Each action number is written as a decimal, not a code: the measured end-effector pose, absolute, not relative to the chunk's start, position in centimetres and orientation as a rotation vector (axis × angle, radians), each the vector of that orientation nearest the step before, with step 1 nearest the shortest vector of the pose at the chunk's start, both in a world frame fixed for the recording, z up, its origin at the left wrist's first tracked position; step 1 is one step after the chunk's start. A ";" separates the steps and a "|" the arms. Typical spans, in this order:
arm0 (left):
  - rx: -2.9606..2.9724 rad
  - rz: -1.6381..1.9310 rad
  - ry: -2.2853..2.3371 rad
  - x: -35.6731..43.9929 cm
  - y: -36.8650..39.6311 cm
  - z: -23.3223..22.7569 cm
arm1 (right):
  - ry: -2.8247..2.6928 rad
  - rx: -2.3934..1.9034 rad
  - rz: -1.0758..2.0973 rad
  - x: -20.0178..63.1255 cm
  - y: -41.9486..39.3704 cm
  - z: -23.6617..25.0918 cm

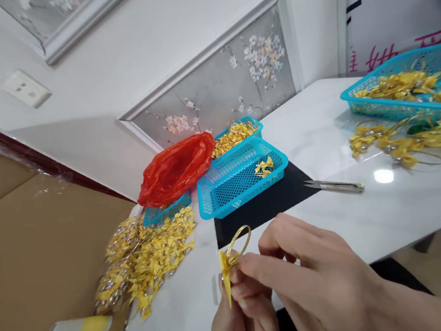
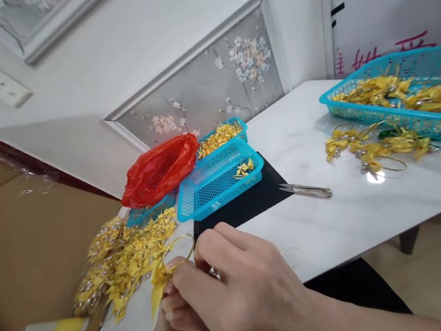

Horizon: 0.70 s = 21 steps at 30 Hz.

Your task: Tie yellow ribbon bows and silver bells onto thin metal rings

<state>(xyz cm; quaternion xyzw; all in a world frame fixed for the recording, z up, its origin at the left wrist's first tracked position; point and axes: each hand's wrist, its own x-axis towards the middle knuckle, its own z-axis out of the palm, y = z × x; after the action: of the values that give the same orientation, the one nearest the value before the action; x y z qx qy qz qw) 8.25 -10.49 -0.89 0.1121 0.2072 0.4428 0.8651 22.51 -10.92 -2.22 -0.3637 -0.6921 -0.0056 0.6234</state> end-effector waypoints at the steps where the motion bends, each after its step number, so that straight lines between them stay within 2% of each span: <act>1: 0.246 0.943 0.438 8.2 -10.5 -1.1 | -1.594 -0.842 -0.014 22.5 -10.9 -2.1; 8: 0.510 0.920 0.315 6.8 -9.9 -3.4 | -1.668 -0.884 -0.109 22.4 -10.8 -2.0; 14: 0.720 1.164 0.681 7.5 -10.2 -3.5 | -1.699 -0.922 -0.112 23.5 -10.9 -2.3; 21: 1.074 1.308 0.961 8.0 -10.7 -2.4 | -1.779 -0.874 0.266 25.1 -11.6 -4.8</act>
<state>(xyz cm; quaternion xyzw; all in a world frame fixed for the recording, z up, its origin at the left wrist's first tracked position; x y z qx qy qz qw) 8.03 -10.71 -2.40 0.4560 0.4082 0.5556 0.5628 25.10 -11.56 -4.76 -0.3677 -0.7485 0.1120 0.5404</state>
